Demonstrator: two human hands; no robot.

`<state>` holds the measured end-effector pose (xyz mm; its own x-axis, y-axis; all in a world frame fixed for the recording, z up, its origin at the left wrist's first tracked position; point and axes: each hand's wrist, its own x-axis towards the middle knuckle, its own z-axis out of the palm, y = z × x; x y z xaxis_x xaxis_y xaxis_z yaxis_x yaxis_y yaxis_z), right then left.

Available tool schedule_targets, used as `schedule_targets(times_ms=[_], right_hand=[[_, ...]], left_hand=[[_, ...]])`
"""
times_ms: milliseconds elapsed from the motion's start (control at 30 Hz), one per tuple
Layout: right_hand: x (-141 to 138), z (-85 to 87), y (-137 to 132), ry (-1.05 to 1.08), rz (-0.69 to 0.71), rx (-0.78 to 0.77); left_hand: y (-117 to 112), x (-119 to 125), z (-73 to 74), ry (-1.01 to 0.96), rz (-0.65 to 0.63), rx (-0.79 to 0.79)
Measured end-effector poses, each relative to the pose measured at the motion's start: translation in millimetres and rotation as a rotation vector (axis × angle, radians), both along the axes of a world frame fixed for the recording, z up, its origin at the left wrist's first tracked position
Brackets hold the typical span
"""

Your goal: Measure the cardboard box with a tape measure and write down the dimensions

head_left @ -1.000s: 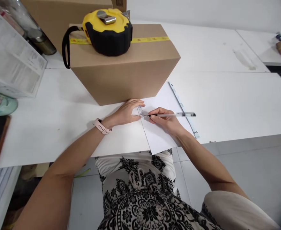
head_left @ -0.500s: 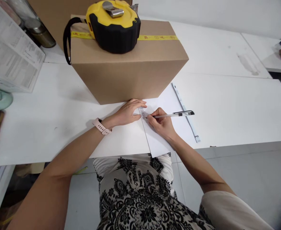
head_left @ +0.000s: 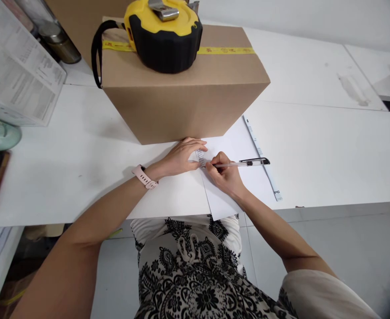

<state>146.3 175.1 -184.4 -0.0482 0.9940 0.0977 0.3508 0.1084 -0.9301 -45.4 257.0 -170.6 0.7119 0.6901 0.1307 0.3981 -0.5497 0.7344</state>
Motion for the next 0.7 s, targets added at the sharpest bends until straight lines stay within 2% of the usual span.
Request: schedule_targets(times_ms=[700], right_hand=[[-1.5,0.3,1.3,0.034,0.011,0.061]], left_hand=[[1.7,1.0,-4.7,0.006,0.004,0.009]])
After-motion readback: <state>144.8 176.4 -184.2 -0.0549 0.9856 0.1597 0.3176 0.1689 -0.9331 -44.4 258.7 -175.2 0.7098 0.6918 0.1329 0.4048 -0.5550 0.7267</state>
